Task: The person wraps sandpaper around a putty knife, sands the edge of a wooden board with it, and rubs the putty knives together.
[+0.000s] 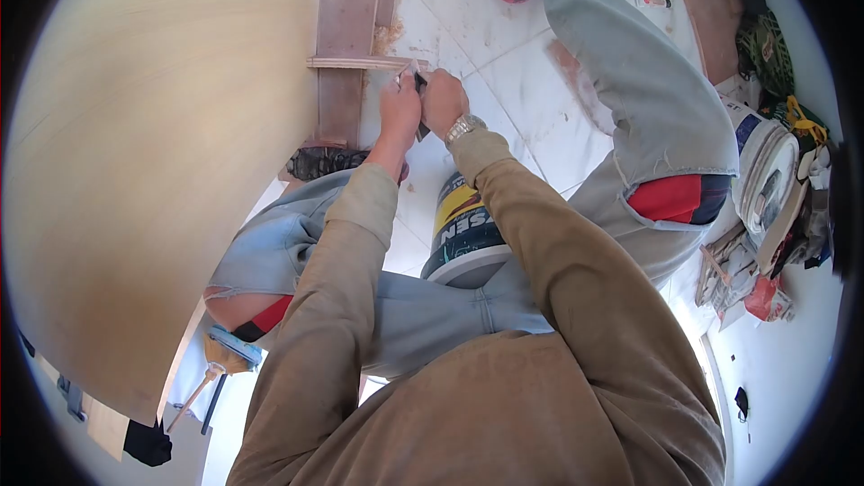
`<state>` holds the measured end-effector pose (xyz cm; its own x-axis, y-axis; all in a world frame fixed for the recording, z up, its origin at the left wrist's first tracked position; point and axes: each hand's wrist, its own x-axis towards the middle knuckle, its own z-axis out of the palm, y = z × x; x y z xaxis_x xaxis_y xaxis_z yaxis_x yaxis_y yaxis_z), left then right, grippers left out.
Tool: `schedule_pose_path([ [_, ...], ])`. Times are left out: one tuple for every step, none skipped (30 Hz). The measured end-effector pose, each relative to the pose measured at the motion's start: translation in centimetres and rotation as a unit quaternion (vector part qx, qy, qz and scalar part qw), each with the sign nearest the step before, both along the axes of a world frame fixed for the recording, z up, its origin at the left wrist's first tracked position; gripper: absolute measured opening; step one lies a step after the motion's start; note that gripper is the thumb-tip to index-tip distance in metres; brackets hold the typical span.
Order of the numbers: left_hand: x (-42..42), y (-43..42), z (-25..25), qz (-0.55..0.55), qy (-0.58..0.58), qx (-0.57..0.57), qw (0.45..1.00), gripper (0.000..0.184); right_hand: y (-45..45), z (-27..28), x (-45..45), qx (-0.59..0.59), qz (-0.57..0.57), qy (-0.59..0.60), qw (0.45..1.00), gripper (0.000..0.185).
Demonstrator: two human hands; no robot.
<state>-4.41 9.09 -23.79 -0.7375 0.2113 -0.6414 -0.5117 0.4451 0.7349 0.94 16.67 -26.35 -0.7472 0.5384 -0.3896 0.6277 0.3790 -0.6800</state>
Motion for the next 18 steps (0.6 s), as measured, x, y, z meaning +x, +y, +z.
schedule_pose_path([
  [0.5,-0.3,0.1,-0.015,-0.001,-0.011,1.0,0.039,-0.3,0.5,0.3,-0.019,-0.029,-0.028,0.999,0.017],
  [0.3,-0.1,0.0,-0.029,0.004,-0.018,0.999,0.04,0.2,0.7,-0.3,-0.034,-0.057,-0.051,0.996,0.016],
  [0.4,-0.2,-0.3,-0.043,0.009,-0.025,0.999,0.04,0.5,1.1,-0.5,-0.049,-0.085,-0.073,0.992,0.016],
  [0.4,-0.3,-0.6,-0.032,0.007,-0.026,0.999,0.04,0.8,0.8,-0.3,-0.056,-0.055,-0.057,0.995,0.017],
  [0.6,-0.6,-0.9,-0.022,0.005,-0.025,0.999,0.04,1.2,0.5,0.3,-0.062,-0.025,-0.041,0.997,0.018],
  [0.0,-0.4,-0.8,-0.013,0.008,-0.023,1.0,0.04,1.8,0.3,0.1,-0.065,0.005,-0.021,0.998,0.019],
  [-0.2,-0.4,-0.7,-0.01,0.003,-0.028,1.0,0.038,1.7,0.1,0.1,-0.07,0.0,-0.01,0.997,0.02],
  [-0.4,-0.4,-0.6,-0.007,-0.003,-0.032,0.999,0.037,1.8,-0.1,0.1,-0.074,-0.005,0.0,0.997,0.02],
  [-0.3,-0.4,-0.6,-0.005,-0.01,-0.037,0.999,0.035,1.8,-0.3,0.4,-0.079,-0.01,0.008,0.997,0.021],
  [-0.2,-0.7,-0.7,-0.02,-0.016,-0.021,0.999,0.035,1.6,-0.5,0.6,-0.071,-0.006,-0.006,0.997,0.022],
  [-0.4,-0.8,-0.8,-0.033,-0.02,-0.004,0.999,0.035,1.6,-0.8,0.5,-0.063,0.0,-0.018,0.998,0.025],
  [-0.5,-0.6,-0.4,-0.045,-0.024,0.012,0.999,0.034,1.8,-0.5,0.1,-0.054,0.008,-0.029,0.998,0.028],
  [-0.6,-0.6,-0.1,-0.097,0.009,-0.027,0.995,0.036,1.9,-0.2,0.1,-0.061,0.001,-0.021,0.998,0.028],
  [-0.7,-0.5,0.3,-0.148,0.04,-0.069,0.986,0.038,2.2,0.1,0.2,-0.069,-0.006,-0.012,0.997,0.028],
  [-0.7,-0.7,0.5,-0.197,0.07,-0.11,0.972,0.04,2.3,0.7,0.3,-0.078,-0.012,-0.005,0.997,0.028],
  [-0.7,-1.2,-0.2,-0.213,0.113,-0.095,0.966,0.041,2.3,1.2,0.3,-0.079,-0.007,-0.005,0.997,0.028],
  [-1.0,-1.6,-1.3,-0.228,0.158,-0.08,0.958,0.042,2.4,1.7,0.2,-0.08,-0.002,-0.005,0.997,0.028],
  [-1.4,-1.8,-1.5,-0.243,0.202,-0.065,0.947,0.043,2.2,1.7,0.1,-0.081,0.003,-0.004,0.997,0.028],
])
